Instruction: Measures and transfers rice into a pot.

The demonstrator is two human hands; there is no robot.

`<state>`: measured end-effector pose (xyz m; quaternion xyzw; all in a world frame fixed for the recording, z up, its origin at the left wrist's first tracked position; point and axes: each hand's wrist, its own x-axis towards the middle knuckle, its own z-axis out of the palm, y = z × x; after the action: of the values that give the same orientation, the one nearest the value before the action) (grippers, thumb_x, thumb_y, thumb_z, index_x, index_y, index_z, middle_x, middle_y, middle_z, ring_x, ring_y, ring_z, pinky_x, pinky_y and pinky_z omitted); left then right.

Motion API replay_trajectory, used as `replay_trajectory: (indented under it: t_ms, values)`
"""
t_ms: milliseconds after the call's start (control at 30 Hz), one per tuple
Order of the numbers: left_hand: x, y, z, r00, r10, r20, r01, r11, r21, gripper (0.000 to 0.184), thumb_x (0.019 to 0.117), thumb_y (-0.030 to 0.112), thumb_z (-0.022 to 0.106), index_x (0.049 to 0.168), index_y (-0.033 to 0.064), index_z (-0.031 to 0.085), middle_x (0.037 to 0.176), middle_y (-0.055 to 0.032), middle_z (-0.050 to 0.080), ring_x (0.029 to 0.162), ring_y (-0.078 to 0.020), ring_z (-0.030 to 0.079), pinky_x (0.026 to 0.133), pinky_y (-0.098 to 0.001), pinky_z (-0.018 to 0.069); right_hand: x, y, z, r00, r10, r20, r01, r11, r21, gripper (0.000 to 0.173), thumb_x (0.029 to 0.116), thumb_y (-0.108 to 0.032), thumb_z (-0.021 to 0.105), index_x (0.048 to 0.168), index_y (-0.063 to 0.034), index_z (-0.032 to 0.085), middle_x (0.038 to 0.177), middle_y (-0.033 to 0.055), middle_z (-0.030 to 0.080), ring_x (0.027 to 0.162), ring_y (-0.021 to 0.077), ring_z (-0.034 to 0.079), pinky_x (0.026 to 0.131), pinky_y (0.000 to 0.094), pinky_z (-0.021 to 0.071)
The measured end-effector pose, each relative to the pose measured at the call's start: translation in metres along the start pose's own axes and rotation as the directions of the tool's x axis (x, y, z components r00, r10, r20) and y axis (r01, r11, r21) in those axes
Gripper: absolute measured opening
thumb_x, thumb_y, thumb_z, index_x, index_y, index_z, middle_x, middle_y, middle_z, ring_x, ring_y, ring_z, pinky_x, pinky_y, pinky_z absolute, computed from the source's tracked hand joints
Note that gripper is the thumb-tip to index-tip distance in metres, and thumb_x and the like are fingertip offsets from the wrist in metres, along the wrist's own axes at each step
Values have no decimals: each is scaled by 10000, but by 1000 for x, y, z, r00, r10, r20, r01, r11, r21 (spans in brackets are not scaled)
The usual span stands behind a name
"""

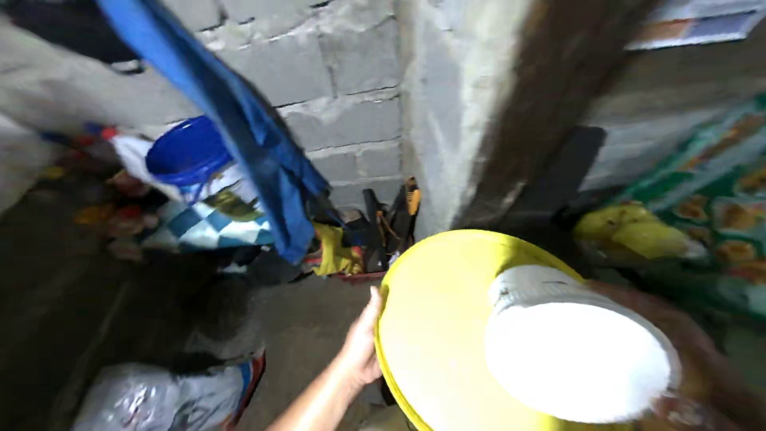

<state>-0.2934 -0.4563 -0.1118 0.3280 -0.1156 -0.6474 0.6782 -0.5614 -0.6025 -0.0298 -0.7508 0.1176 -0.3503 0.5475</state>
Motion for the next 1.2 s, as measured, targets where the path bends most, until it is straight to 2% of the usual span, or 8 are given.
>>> replay_trajectory:
  t_ms: [267, 400, 533, 667, 933, 1000, 1100, 1200]
  values:
    - [-88, 99, -124, 861, 365, -354, -424, 899, -105, 611, 1107, 504, 190, 1326, 97, 589, 1161, -126, 742, 1065, -228, 735, 898, -425, 629, 184, 34, 193, 972, -12, 236, 7, 1000, 22, 701, 832, -469, 811, 1429, -211, 550, 1285, -98, 662, 1137, 44, 652, 935, 246, 595]
    - [-130, 162, -209, 705, 493, -510, -564, 826, 20, 550, 1097, 513, 280, 1305, 109, 592, 1125, -101, 756, 1025, -201, 749, 860, -409, 645, 334, 53, 330, 949, -122, 290, 153, 984, -87, 729, 798, -228, 831, 1426, -55, 506, 1325, 89, 615, 1086, 132, 684, 844, 299, 632]
    - [-159, 240, -298, 620, 575, -534, -625, 774, 108, 555, 965, 617, 564, 1262, 157, 654, 1110, -69, 769, 1013, -174, 753, 866, -394, 643, 503, 95, 466, 932, -103, 348, 306, 739, -601, 768, 822, -394, 826, 1450, -65, 528, 1381, 237, 547, 1213, 385, 586, 979, 566, 508]
    - [-180, 292, -352, 558, 630, -540, -674, 724, 147, 549, 949, 630, 565, 1269, 199, 680, 1165, -50, 759, 1081, -159, 731, 934, -387, 617, 611, 179, 567, 879, 227, 420, 268, 493, -828, 785, 777, -280, 866, 1443, -73, 504, 1422, 352, 463, 1165, 552, 579, 869, 715, 510]
    - [-214, 319, -409, 497, 605, -622, -732, 677, 75, 461, 917, 655, 570, 1177, 318, 747, 1117, 50, 779, 1049, -78, 733, 902, -330, 624, 636, 288, 613, 664, 688, 295, 320, 95, -943, 592, 835, -105, 819, 1368, 19, 591, 1447, 360, 466, 1285, 569, 500, 958, 738, 454]
    - [-219, 323, -405, 389, 578, -717, -761, 641, 105, 411, 958, 630, 518, 1104, 318, 741, 1065, 83, 787, 1027, -41, 733, 889, -282, 624, 631, 297, 622, 590, 752, 296, 342, 100, -935, 567, 836, -172, 824, 1320, 36, 613, 1376, 338, 546, 1276, 533, 530, 974, 724, 460]
    - [-224, 330, -400, 218, 538, -814, -721, 651, 237, 474, 1114, 458, 182, 1091, 267, 615, 992, 159, 773, 995, 30, 717, 869, -207, 614, 624, 319, 627, 482, 791, 377, 366, 209, -907, 445, 968, -189, 667, 1337, 46, 584, 1258, 329, 622, 1210, 518, 587, 967, 721, 448]
    - [-224, 334, -409, 196, 554, -809, -704, 653, 277, 491, 1123, 393, 104, 1142, 236, 569, 1000, 184, 762, 1009, 58, 702, 888, -192, 605, 627, 326, 618, 435, 766, 472, 296, 374, -879, 377, 978, -246, 670, 1265, -3, 645, 1189, 270, 670, 1161, 447, 630, 969, 682, 466]
